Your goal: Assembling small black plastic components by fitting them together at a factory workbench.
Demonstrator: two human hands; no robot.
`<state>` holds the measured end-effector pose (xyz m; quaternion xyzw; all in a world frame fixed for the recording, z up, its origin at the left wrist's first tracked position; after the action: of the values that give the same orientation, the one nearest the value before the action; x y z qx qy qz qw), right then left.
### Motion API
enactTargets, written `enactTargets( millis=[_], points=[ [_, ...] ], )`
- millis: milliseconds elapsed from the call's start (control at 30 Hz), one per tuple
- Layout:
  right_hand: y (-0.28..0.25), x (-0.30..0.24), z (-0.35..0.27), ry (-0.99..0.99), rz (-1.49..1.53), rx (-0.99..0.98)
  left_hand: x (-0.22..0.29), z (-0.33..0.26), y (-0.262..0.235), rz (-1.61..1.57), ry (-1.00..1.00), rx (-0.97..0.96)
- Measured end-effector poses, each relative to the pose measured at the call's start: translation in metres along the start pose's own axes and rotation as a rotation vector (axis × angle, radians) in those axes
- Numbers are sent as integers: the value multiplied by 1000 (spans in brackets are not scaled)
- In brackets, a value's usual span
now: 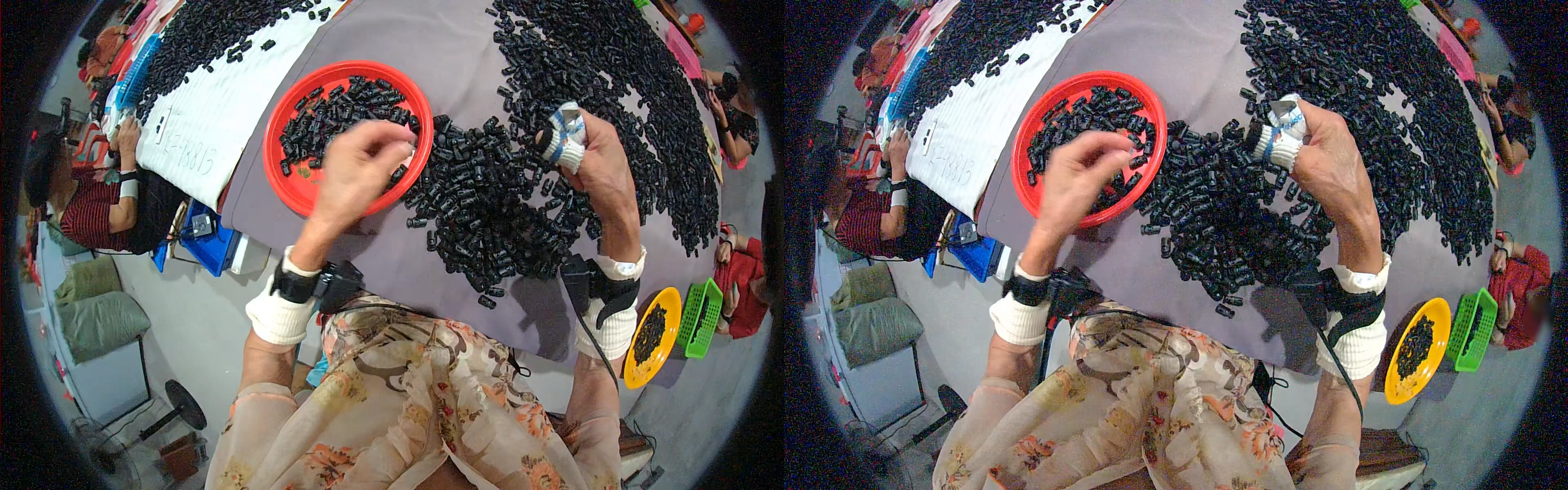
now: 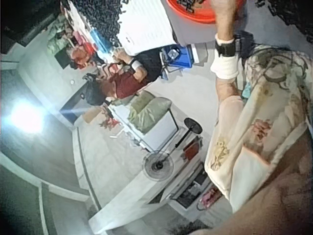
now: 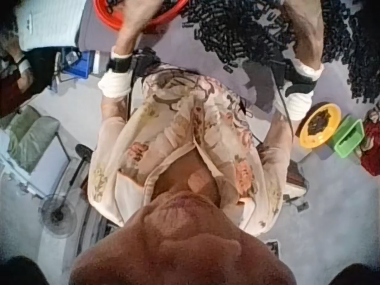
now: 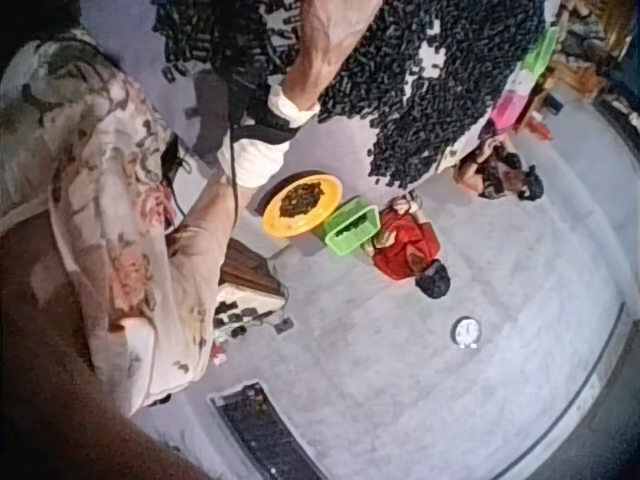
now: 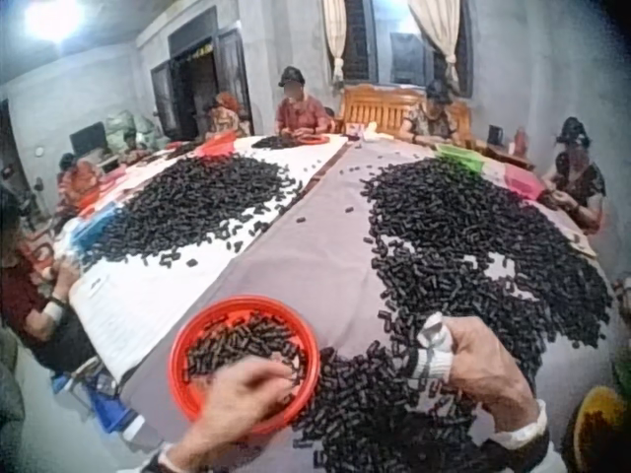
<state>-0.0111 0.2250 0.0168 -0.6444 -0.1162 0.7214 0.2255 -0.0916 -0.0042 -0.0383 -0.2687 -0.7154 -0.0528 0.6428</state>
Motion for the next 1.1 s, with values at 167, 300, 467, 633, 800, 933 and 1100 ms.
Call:
enactTargets(
  millis=[167, 300, 467, 633, 800, 933, 1100],
  points=[
    [5, 6, -10, 23, 5, -32, 1, -1, 60, 363, 161, -80],
    [3, 11, -17, 42, -6, -42, 8, 0, 84, 669, 319, 21],
    [6, 17, -21, 99, -15, -51, -2, 6, 101, 825, 320, 18],
    [14, 23, -20, 36, 35, -78, 1, 4, 103, 775, 387, 33],
    [24, 15, -19, 54, 86, -96, -3, 11, 107, 727, 371, 4],
    [26, 19, -18, 40, 68, -90, -5, 11, 104, 705, 374, 8],
    [30, 22, -19, 68, 91, -109, -3, 7, 114, 749, 441, -86]
  ],
)
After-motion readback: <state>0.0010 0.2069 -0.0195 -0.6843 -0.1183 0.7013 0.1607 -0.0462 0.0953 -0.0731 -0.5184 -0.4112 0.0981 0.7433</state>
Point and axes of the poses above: each hand's wrist, its own z-axis towards the middle knuckle, its own y-axis out of the palm, x = y × z, the point moved 9 cm from there along z, towards the middle knuckle, and after that the axes turned 14 degrees about -y, right-handed, at the moved point
